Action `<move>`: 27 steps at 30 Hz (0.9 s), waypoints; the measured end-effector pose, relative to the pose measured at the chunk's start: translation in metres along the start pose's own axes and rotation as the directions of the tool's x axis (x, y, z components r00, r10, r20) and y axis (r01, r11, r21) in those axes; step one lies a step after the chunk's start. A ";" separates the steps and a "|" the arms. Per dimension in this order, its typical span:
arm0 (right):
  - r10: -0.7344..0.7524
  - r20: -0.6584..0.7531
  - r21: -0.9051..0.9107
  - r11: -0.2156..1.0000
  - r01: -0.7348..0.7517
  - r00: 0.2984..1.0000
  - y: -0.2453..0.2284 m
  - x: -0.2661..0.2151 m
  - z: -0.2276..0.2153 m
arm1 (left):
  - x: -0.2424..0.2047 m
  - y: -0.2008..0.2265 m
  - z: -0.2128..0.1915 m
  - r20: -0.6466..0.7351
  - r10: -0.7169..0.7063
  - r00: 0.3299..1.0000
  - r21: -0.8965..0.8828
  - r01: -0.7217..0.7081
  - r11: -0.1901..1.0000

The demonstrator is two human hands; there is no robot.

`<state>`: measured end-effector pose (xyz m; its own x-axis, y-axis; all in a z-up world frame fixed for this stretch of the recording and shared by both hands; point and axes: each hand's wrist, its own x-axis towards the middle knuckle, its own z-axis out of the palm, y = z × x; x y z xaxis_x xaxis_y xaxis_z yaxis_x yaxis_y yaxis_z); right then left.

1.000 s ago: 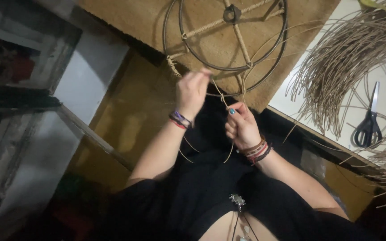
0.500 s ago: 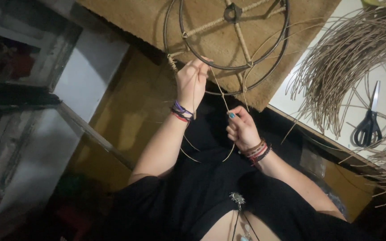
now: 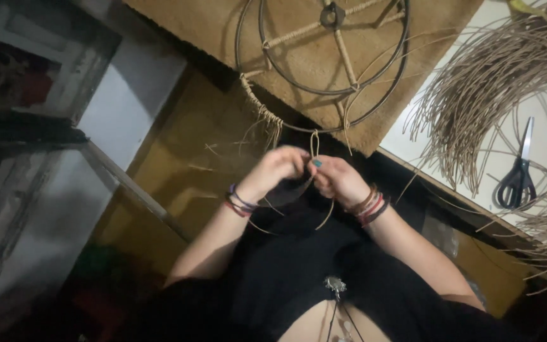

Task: Weaving thin strands of material around a circular wire frame to create a decorative object, including measuring and cutting the material.

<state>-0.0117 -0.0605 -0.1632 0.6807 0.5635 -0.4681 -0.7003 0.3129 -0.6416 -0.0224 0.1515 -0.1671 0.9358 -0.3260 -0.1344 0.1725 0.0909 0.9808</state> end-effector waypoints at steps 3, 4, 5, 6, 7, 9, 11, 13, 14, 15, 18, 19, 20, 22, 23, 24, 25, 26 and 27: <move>-0.066 -0.066 -0.603 0.798 0.013 0.996 0.007 0.001 -0.008 | 0.030 -0.017 0.023 -0.132 -0.188 0.973 -0.335 0.134 0.933; -0.067 -0.063 -0.602 0.799 0.015 0.996 0.003 0.000 0.001 | 0.032 -0.009 0.033 -0.133 -0.188 0.973 -0.333 0.135 0.933; -0.124 -0.057 -0.849 0.529 0.018 0.991 -0.003 -0.002 0.010 | 0.036 0.000 0.044 -0.181 -0.249 0.952 -0.409 0.157 0.899; -0.175 -0.030 -0.982 0.188 0.004 0.984 -0.008 -0.004 0.018 | 0.040 0.008 0.056 -0.222 -0.311 0.924 -0.483 0.173 0.858; -0.182 -0.026 -0.983 0.183 0.008 0.983 -0.015 -0.012 0.025 | 0.043 0.003 0.058 -0.222 -0.302 0.927 -0.480 0.166 0.861; -0.216 0.070 -0.960 -0.280 0.007 0.974 -0.024 -0.030 0.038 | 0.044 -0.011 0.064 -0.269 -0.266 0.926 -0.501 0.102 0.859; -0.427 0.141 -0.939 -0.344 -0.016 0.893 -0.049 -0.034 0.044 | 0.043 0.000 0.066 -0.313 -0.250 0.916 -0.469 0.080 0.879; -0.608 0.226 -0.913 -0.405 -0.053 0.761 -0.067 -0.025 0.042 | 0.044 -0.007 0.069 -0.360 -0.227 0.905 -0.435 0.052 0.899; -0.615 0.336 -0.849 -0.525 -0.052 0.714 -0.072 -0.013 0.039 | 0.045 -0.018 0.071 -0.415 -0.242 0.877 -0.443 0.038 0.896; -0.607 0.446 -0.770 -0.635 -0.064 0.657 -0.079 0.002 0.035 | 0.049 -0.029 0.070 -0.466 -0.252 0.848 -0.446 0.021 0.895; -0.575 0.461 -0.798 -0.601 0.033 0.676 -0.072 0.019 0.003 | 0.043 -0.017 0.073 -0.327 -0.397 0.857 -0.678 0.080 0.731; -0.575 0.458 -0.800 -0.599 0.033 0.679 -0.072 0.020 0.001 | 0.043 -0.017 0.070 -0.326 -0.401 0.856 -0.678 0.084 0.730; -0.578 0.446 -0.815 -0.578 0.043 0.683 -0.072 0.022 -0.001 | 0.044 -0.018 0.067 -0.245 -0.450 0.859 -0.759 0.119 0.640; -0.575 0.436 -0.828 -0.558 0.058 0.693 -0.070 0.021 -0.001 | 0.040 -0.019 0.065 -0.161 -0.492 0.855 -0.831 0.151 0.535; -0.583 0.400 -0.854 -0.516 0.058 0.707 -0.073 0.021 0.003 | 0.040 -0.016 0.063 -0.155 -0.492 0.857 -0.844 0.144 0.517; -0.589 0.364 -0.879 -0.474 0.057 0.721 -0.076 0.021 0.007 | 0.040 -0.012 0.061 -0.148 -0.492 0.858 -0.856 0.138 0.498; -0.590 0.365 -0.878 -0.474 0.057 0.720 -0.076 0.023 0.003 | 0.039 -0.010 0.062 -0.148 -0.491 0.859 -0.856 0.137 0.499; -0.577 0.364 -0.887 -0.455 0.082 0.731 -0.076 0.026 0.000 | 0.039 -0.007 0.064 -0.233 -0.476 0.848 -0.787 0.123 0.604; -0.565 0.360 -0.895 -0.433 0.104 0.743 -0.076 0.027 -0.004 | 0.038 -0.005 0.066 -0.312 -0.454 0.835 -0.706 0.115 0.699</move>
<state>0.0606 -0.0719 -0.1295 0.8236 0.5170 0.2332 0.5670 -0.7612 -0.3147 -0.0081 0.0763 -0.1679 0.7989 -0.0195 -0.6012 0.4457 0.6903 0.5699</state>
